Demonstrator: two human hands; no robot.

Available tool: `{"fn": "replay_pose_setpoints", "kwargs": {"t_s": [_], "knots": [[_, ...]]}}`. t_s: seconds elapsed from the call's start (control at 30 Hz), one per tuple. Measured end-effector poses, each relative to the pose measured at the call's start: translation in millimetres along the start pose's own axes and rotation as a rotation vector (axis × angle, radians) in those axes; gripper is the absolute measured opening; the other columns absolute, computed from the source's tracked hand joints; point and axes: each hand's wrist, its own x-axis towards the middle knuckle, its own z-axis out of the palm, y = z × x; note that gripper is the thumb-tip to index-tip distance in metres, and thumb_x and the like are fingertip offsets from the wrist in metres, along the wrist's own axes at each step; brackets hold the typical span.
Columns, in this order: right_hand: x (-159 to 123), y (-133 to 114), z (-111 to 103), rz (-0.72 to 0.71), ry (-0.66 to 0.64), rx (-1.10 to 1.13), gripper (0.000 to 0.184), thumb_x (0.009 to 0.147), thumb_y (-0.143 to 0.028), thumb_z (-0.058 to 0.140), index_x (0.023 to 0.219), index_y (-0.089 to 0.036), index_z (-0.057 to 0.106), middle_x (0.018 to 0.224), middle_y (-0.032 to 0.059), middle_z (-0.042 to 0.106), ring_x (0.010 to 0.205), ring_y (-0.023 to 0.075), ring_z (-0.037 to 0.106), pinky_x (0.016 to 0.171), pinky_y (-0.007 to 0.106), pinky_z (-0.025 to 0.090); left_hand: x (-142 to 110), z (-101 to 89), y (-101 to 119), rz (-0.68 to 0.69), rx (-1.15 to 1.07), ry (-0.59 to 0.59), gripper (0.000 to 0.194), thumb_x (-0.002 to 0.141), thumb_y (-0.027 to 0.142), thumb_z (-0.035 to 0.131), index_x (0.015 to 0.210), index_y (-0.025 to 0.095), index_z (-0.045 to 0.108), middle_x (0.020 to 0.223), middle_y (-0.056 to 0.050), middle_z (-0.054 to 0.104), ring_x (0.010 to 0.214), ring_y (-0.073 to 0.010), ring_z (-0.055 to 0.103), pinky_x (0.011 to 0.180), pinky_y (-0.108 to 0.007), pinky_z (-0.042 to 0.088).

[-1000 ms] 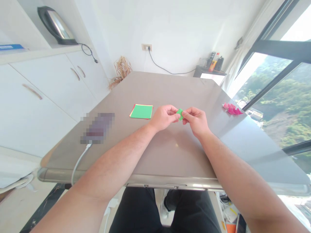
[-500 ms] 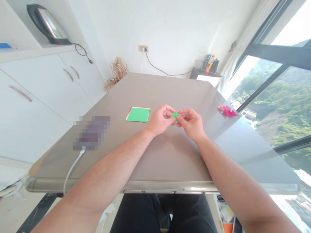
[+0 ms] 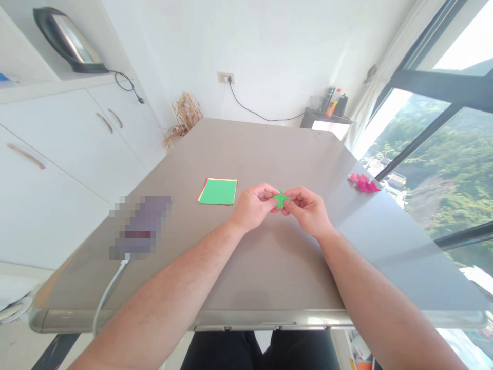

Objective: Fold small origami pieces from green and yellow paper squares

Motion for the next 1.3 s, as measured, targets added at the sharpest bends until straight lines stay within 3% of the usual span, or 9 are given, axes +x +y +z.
{"fn": "replay_pose_setpoints", "kwargs": {"t_s": [0.27, 0.77, 0.93, 1.13, 1.3], "knots": [[0.0, -2.2, -2.8, 0.026, 0.098, 0.043, 0.013, 0.074, -0.033, 0.08, 0.08, -0.024, 0.072, 0.065, -0.0014, 0.07, 0.061, 0.0165, 0.067, 0.065, 0.036, 0.058, 0.7, 3.0, 1.7, 0.025, -0.03, 0.032, 0.017, 0.074, 0.028, 0.082, 0.08, 0.018, 0.069, 0.077, -0.003, 0.075, 0.069, -0.0179, 0.073, 0.072, -0.036, 0.062], [2.8, -0.9, -8.0, 0.045, 0.05, 0.212, 0.007, 0.07, -0.024, 0.079, 0.074, -0.023, 0.074, 0.066, -0.0011, 0.073, 0.061, 0.0174, 0.07, 0.068, 0.038, 0.06, -0.6, 3.6, 12.3, -0.06, -0.128, 0.052, 0.013, 0.066, 0.018, 0.079, 0.077, 0.015, 0.071, 0.076, -0.005, 0.075, 0.066, -0.0187, 0.073, 0.073, -0.04, 0.063], [1.2, -1.6, -7.8, 0.05, 0.054, 0.124, 0.006, 0.07, -0.024, 0.077, 0.076, -0.023, 0.077, 0.066, -0.0001, 0.073, 0.063, 0.0184, 0.071, 0.071, 0.039, 0.061, 0.8, 3.7, 11.2, -0.105, -0.147, 0.072, 0.013, 0.068, 0.019, 0.076, 0.077, 0.015, 0.068, 0.075, -0.005, 0.074, 0.071, -0.0197, 0.073, 0.072, -0.038, 0.062], [0.9, -0.7, -1.2, 0.033, 0.188, -0.03, 0.008, 0.071, -0.024, 0.073, 0.078, -0.022, 0.078, 0.067, 0.0011, 0.075, 0.068, 0.0197, 0.073, 0.074, 0.039, 0.061, 0.3, 2.4, 18.5, -0.262, -0.129, 0.084, 0.032, 0.075, 0.037, 0.077, 0.097, 0.018, 0.063, 0.081, -0.006, 0.076, 0.07, -0.0223, 0.074, 0.066, -0.037, 0.06], [4.8, -0.2, -0.8, 0.053, 0.278, 0.018, 0.01, 0.07, -0.026, 0.075, 0.079, -0.022, 0.076, 0.067, 0.0006, 0.074, 0.063, 0.019, 0.072, 0.071, 0.04, 0.062, 0.9, 3.9, 15.6, -0.185, -0.097, 0.06, 0.028, 0.069, 0.021, 0.076, 0.095, 0.015, 0.068, 0.085, -0.008, 0.076, 0.076, -0.0223, 0.074, 0.069, -0.034, 0.058]]}}
